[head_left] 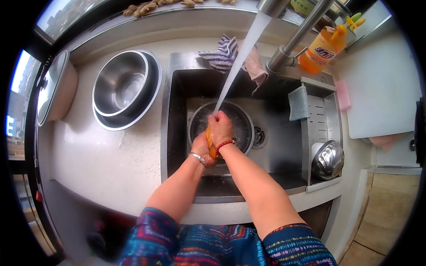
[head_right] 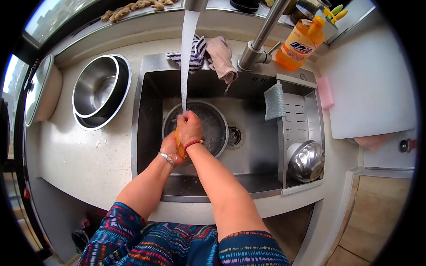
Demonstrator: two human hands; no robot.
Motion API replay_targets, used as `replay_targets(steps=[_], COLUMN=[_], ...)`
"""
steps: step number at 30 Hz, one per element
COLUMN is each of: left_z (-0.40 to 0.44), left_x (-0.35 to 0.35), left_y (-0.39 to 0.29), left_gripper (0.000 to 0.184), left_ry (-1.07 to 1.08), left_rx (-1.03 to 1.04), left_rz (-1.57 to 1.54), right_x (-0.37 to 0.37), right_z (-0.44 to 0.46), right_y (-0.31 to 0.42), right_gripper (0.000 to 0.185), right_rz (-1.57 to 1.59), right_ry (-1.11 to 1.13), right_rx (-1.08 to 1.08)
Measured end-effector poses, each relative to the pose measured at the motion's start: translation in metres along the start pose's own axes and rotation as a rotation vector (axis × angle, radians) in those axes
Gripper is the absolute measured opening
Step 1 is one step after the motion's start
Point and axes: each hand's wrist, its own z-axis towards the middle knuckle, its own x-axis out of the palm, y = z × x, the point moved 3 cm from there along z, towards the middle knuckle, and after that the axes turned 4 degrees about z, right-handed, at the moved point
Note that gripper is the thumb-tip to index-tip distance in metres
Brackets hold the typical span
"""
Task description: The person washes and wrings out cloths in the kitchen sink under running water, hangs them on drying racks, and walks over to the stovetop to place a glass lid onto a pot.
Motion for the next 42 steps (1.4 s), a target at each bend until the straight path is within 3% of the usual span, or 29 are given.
replay_targets(steps=[3,4,7,8,10,11,12,13,16,18,19,21,22,23,25,26,27,28,29,30,31,32,33,34,37,39,40,41,42], left_z=[0.000,-0.003,-0.018,-0.006,0.014,-0.006,-0.015,-0.013,-0.004,0.000,-0.005,-0.005,-0.004,-0.002,0.000,0.002,0.004,0.003,0.014,0.028,0.037,0.026,0.025,0.025,0.030,0.019,0.020,0.020,0.019], left_x=[-0.008,-0.013,-0.010,-0.014,-0.024,0.002,0.005,0.001,-0.003,-0.011,-0.008,-0.009,-0.008,-0.010,-0.016,-0.019,-0.018,-0.015,-0.028,-0.044,-0.051,-0.047,-0.047,-0.047,-0.033,-0.009,-0.009,-0.011,-0.013], left_y=[-0.013,-0.014,-0.018,-0.015,-0.006,-0.004,-0.008,-0.005,-0.013,-0.030,-0.037,-0.036,-0.035,-0.032,-0.027,-0.025,-0.021,-0.018,-0.014,-0.011,-0.011,-0.015,-0.013,-0.012,-0.013,-0.002,0.005,0.002,-0.002], left_gripper=[0.030,0.030,0.032,0.030,0.025,0.021,0.018,0.020,0.027,0.038,0.051,0.065,0.065,0.069,0.074,0.075,0.076,0.074,0.068,0.062,0.058,0.043,0.043,0.037,0.022,0.027,0.033,0.034,0.035], left_ry=[-0.051,-0.049,0.631,0.426,-0.017,-0.133,-0.138,-0.092,-0.163,-0.205,-0.243,-0.312,-0.308,-0.312,-0.322,-0.320,-0.314,-0.405,-0.218,-0.101,0.013,-0.061,-0.057,-0.048,0.451,0.112,0.080,0.038,-0.005], left_rx=[0.131,0.125,0.189,0.278,0.327,0.045,-0.059,-0.069,0.104,0.329,0.347,0.357,0.358,0.293,0.228,0.165,0.097,0.063,-0.013,-0.005,0.007,-0.016,-0.013,0.140,0.298,0.080,-0.060,-0.044,-0.028], left_rz=[-0.137,-0.140,-0.218,-0.044,0.351,0.119,0.268,0.307,0.346,0.406,0.305,0.347,0.349,0.361,0.374,0.350,0.323,0.297,0.243,0.105,-0.032,0.026,0.032,0.041,-0.121,-0.044,-0.090,-0.076,-0.061], right_x=[0.015,0.016,0.014,0.013,0.008,0.005,0.004,-0.002,-0.018,-0.028,-0.032,-0.017,-0.009,-0.007,-0.009,-0.008,-0.012,-0.006,0.004,0.011,0.002,0.000,-0.002,-0.004,-0.001,0.002,-0.002,0.004,0.010], right_z=[-0.025,-0.047,-0.087,-0.078,-0.030,-0.011,0.004,0.008,0.028,0.032,0.026,0.004,-0.007,-0.004,0.000,0.009,0.009,-0.006,-0.016,-0.030,-0.046,-0.057,-0.064,-0.067,-0.051,-0.016,0.001,0.003,0.007], right_y=[0.001,0.021,0.061,0.054,0.015,-0.003,-0.028,-0.028,-0.054,-0.072,-0.078,-0.094,-0.092,-0.102,-0.105,-0.114,-0.078,-0.045,-0.032,-0.020,0.014,0.027,0.037,0.044,0.038,0.014,0.006,-0.001,-0.007], right_gripper=[0.018,0.024,0.026,0.026,0.036,0.046,0.048,0.049,0.047,0.034,0.028,0.017,0.017,0.017,0.017,0.017,0.017,0.015,0.013,0.018,0.021,0.020,0.022,0.021,0.019,0.024,0.025,0.025,0.025], right_rz=[-0.023,-0.040,-0.241,-0.242,-0.112,0.022,0.141,0.045,-0.234,-0.302,-0.343,-0.536,-0.531,-0.529,-0.604,-0.389,-0.167,0.031,0.151,0.146,-0.035,-0.129,-0.203,-0.236,-0.288,-0.373,-0.222,-0.211,-0.185], right_ry=[0.033,0.031,0.123,0.126,0.054,0.052,0.080,0.084,-0.046,-0.200,-0.260,0.059,0.351,0.350,0.206,0.321,0.424,0.388,0.543,0.621,0.558,0.526,0.490,0.443,0.317,0.152,0.182,0.180,0.135], right_rx=[-0.173,-0.347,-0.503,-0.504,-0.137,0.089,0.217,0.159,0.156,0.241,0.255,-0.005,-0.080,-0.081,0.004,0.318,0.629,0.639,0.513,0.169,-0.035,-0.058,-0.120,-0.181,-0.193,-0.020,0.189,0.189,0.050])
